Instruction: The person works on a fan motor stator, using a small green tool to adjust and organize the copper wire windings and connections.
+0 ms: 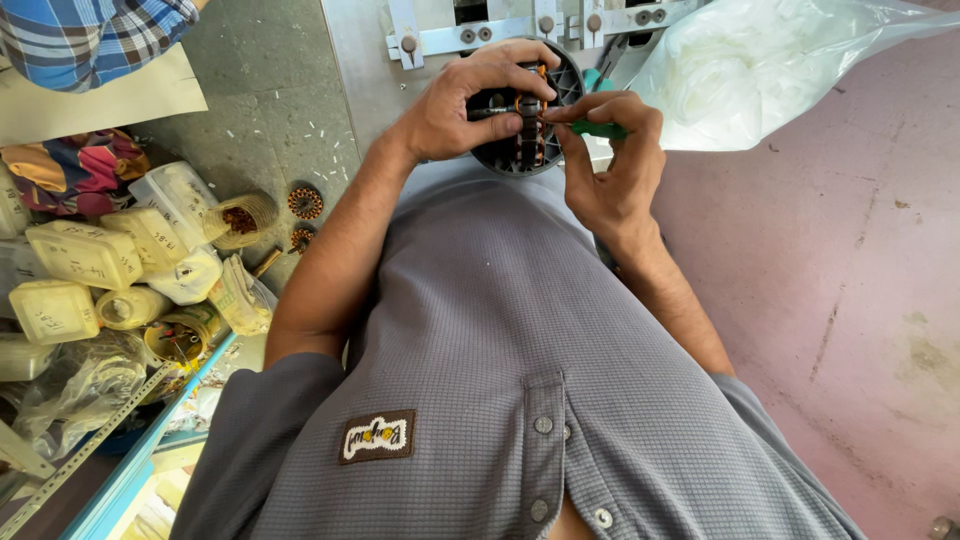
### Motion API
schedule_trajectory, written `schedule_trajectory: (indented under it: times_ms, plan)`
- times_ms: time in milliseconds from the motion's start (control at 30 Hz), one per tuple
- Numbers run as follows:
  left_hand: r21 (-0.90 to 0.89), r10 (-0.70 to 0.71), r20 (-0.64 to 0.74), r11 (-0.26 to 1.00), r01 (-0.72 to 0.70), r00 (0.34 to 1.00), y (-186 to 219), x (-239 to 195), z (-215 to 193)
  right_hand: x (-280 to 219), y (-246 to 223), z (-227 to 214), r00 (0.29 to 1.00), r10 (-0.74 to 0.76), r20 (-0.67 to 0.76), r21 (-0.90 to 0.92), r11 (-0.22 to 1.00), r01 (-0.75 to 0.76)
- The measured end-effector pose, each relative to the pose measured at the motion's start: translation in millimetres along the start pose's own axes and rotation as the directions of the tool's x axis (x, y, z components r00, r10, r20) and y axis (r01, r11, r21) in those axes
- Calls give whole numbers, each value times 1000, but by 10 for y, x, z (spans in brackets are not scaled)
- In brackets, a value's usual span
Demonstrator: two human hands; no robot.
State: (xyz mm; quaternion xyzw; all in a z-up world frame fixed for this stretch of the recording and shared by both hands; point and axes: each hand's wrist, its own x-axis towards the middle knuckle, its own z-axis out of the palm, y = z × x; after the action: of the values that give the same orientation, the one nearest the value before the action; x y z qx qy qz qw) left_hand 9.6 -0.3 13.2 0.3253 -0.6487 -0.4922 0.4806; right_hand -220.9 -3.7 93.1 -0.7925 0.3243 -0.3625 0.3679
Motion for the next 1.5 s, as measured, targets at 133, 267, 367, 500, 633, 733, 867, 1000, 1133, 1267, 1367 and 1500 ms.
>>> schedule_trajectory:
  times_ms: [133, 267, 367, 500, 633, 733, 867, 1000, 1133, 1267, 1367, 1500]
  plan:
    - [17, -19, -30, 1000, 20, 999, 33, -5, 40, -45, -22, 61, 986, -21, -165, 111, 993, 40]
    - [22, -49, -30, 999, 50, 998, 32, -9, 31, -30, 62, 44, 979, 172, -108, 249, 958, -141]
    - [33, -29, -30, 999, 30, 999, 20, 8, 32, 54, 200, -43, 982, 184, -33, 306, 938, -165]
    - [25, -31, -37, 999, 32, 999, 4, -17, 58, 246, 364, -184, 987, 126, 104, 341, 927, -154]
    - [37, -7, -29, 999, 8, 1000, -10, -5, 62, 351, 385, -269, 965, 101, 243, 358, 915, -185]
    - [66, -1, -31, 998, 3, 1000, -2, -17, 56, 312, 282, -245, 968, 117, 222, 300, 936, -182]
    - [74, -13, -39, 997, 16, 999, -31, -22, 54, 226, 130, -76, 986, -69, 155, 5, 998, 69]
    - [82, -12, -42, 997, 15, 999, -37, -36, 55, 145, 52, -43, 996, -54, 66, 13, 998, 53]
    - [96, -32, -48, 995, 36, 998, -62, -42, 83, 131, 97, -135, 966, -1, -259, 213, 975, 58]
    - [88, -27, -44, 996, 31, 999, -99, -19, 82, 101, 434, -702, 861, 445, -246, 18, 891, -455]
    - [78, -29, -34, 996, 31, 999, -83, -24, 65, -128, 916, -1015, 822, 562, -88, -688, 563, -459]
    - [56, -37, -45, 998, 40, 998, -84, -28, 71, -446, 1548, -1016, 856, 483, -184, -721, 525, -451]
